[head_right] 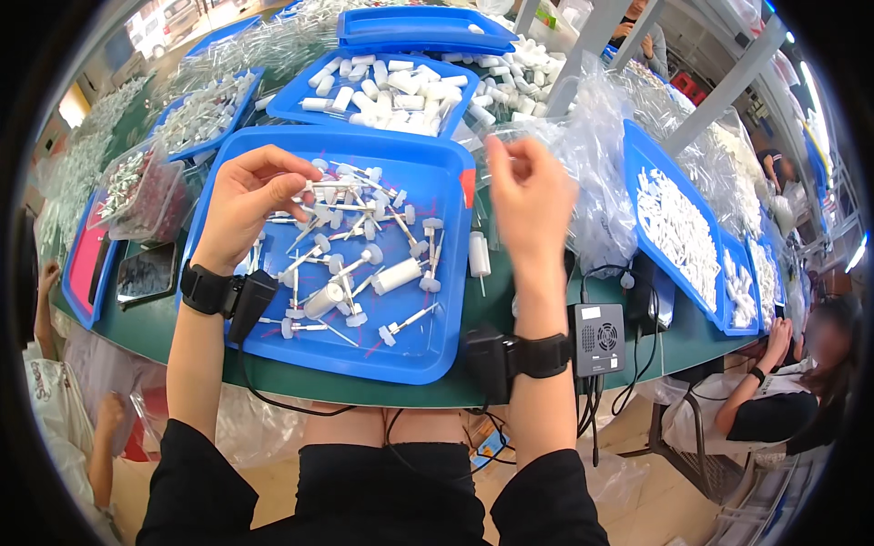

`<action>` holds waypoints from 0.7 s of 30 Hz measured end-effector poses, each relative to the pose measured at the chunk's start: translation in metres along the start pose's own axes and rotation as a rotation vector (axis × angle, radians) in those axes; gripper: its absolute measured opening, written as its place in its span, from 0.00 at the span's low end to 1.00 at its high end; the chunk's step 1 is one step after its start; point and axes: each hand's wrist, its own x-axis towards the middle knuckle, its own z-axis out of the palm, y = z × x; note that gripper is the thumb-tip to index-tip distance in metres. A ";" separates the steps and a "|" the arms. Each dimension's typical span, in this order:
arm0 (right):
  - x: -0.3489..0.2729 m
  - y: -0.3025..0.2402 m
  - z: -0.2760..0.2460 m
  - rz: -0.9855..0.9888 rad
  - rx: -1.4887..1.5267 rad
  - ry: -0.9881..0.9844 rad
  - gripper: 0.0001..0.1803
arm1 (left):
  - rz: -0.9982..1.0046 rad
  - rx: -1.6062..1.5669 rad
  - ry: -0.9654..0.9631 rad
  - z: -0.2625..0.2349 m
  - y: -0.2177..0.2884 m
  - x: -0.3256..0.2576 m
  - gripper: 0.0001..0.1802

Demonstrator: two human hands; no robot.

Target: The person assembles small white cylindrical components by inserting thin rods into them. They handle the parts one at a time, picking them from blue trays and placing the assembled units back into the trays. The person also moves trays and handles plastic bags containing parts during the process.

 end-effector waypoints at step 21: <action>0.069 -0.018 0.036 -0.240 -0.225 -0.297 0.14 | 0.038 -0.077 0.123 -0.003 -0.006 0.000 0.09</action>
